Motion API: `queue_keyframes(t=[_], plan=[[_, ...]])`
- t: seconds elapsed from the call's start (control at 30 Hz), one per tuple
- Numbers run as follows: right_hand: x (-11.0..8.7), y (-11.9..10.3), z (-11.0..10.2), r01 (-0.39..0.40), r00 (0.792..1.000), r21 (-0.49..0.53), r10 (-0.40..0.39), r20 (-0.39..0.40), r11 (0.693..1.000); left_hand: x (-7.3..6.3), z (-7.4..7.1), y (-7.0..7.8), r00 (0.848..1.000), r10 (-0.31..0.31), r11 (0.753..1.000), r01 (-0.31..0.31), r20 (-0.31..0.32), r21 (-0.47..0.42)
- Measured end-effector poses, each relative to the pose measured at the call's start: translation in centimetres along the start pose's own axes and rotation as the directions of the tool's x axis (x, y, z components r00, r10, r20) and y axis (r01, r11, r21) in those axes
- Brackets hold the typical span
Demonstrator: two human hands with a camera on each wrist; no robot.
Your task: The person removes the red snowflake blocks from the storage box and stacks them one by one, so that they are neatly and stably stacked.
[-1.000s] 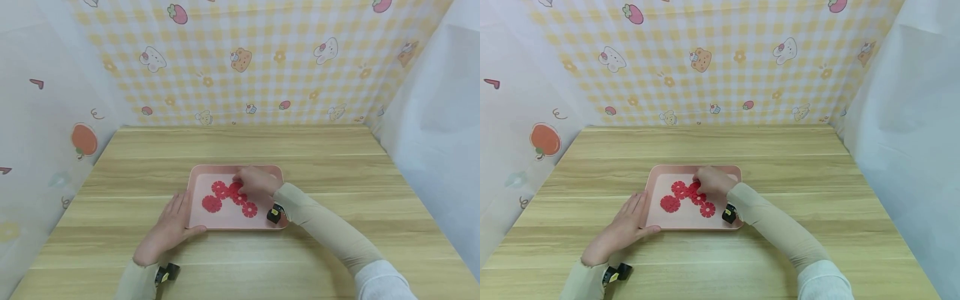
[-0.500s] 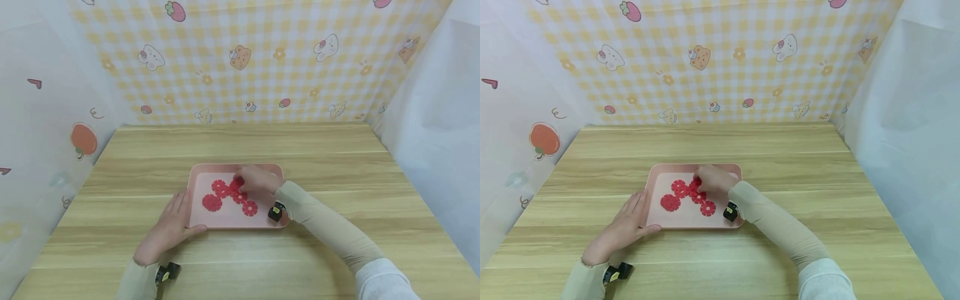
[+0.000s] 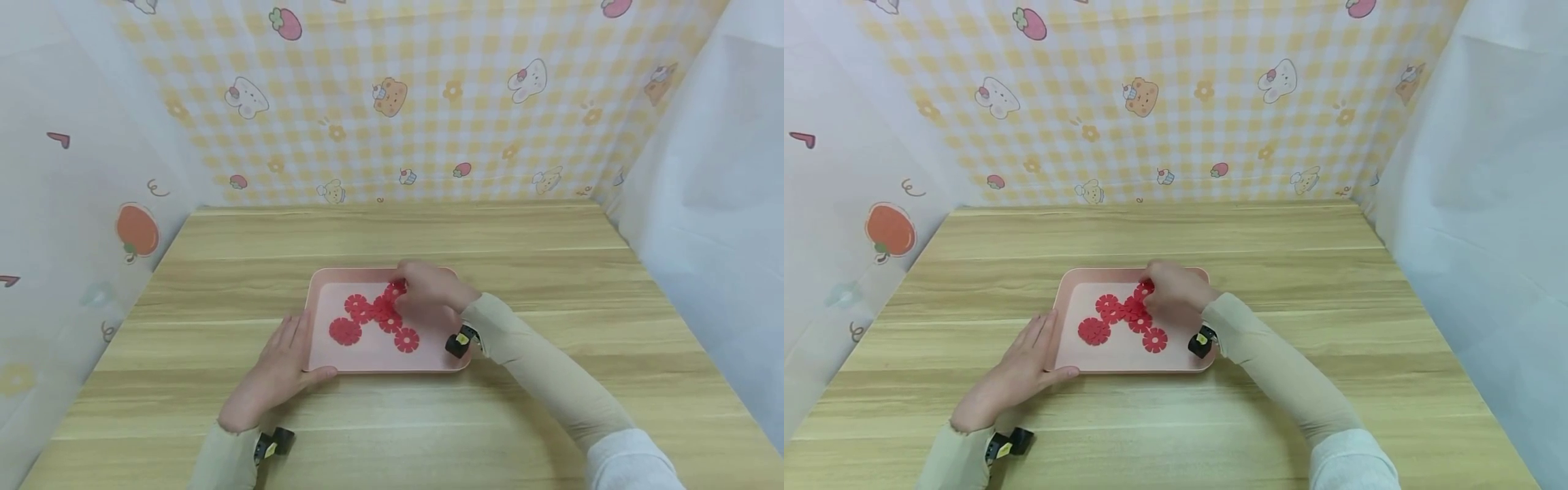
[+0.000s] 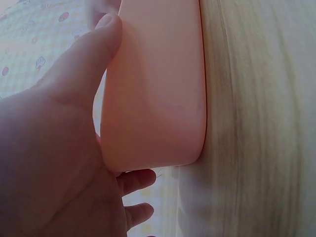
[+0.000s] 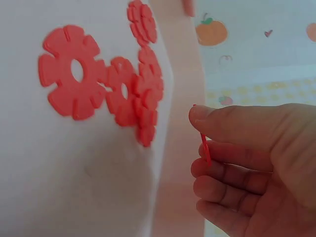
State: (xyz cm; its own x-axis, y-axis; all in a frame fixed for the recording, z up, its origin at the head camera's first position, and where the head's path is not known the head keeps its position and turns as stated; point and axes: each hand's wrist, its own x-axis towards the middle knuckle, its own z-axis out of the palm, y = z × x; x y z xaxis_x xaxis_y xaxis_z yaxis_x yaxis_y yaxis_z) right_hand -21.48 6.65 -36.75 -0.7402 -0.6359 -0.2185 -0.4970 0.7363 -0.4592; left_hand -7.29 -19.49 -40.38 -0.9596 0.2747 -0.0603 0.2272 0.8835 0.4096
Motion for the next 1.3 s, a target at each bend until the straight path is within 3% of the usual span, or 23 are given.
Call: queue_keyframes(t=[0.5,0.87,1.1,1.3], plan=[[-2.5,2.5,-2.0,0.057,0.984,-0.016,-0.059,-0.169,0.998,0.2,0.1,0.1,1.000,-0.004,1.000,0.004,0.008,0.001],[-5.8,5.9,-2.9,-0.022,0.972,0.015,0.025,-0.233,1.000,0.2,-0.1,0.1,1.000,0.001,1.000,-0.002,0.013,0.011],[-7.6,8.0,-3.3,-0.027,0.954,0.013,0.029,-0.298,1.000,0.2,0.0,0.0,1.000,0.007,1.000,-0.008,0.014,0.017],[-8.9,9.7,-3.0,-0.084,0.951,0.019,0.086,-0.296,0.996,0.2,0.1,0.0,1.000,0.001,1.000,-0.002,0.025,0.013]])
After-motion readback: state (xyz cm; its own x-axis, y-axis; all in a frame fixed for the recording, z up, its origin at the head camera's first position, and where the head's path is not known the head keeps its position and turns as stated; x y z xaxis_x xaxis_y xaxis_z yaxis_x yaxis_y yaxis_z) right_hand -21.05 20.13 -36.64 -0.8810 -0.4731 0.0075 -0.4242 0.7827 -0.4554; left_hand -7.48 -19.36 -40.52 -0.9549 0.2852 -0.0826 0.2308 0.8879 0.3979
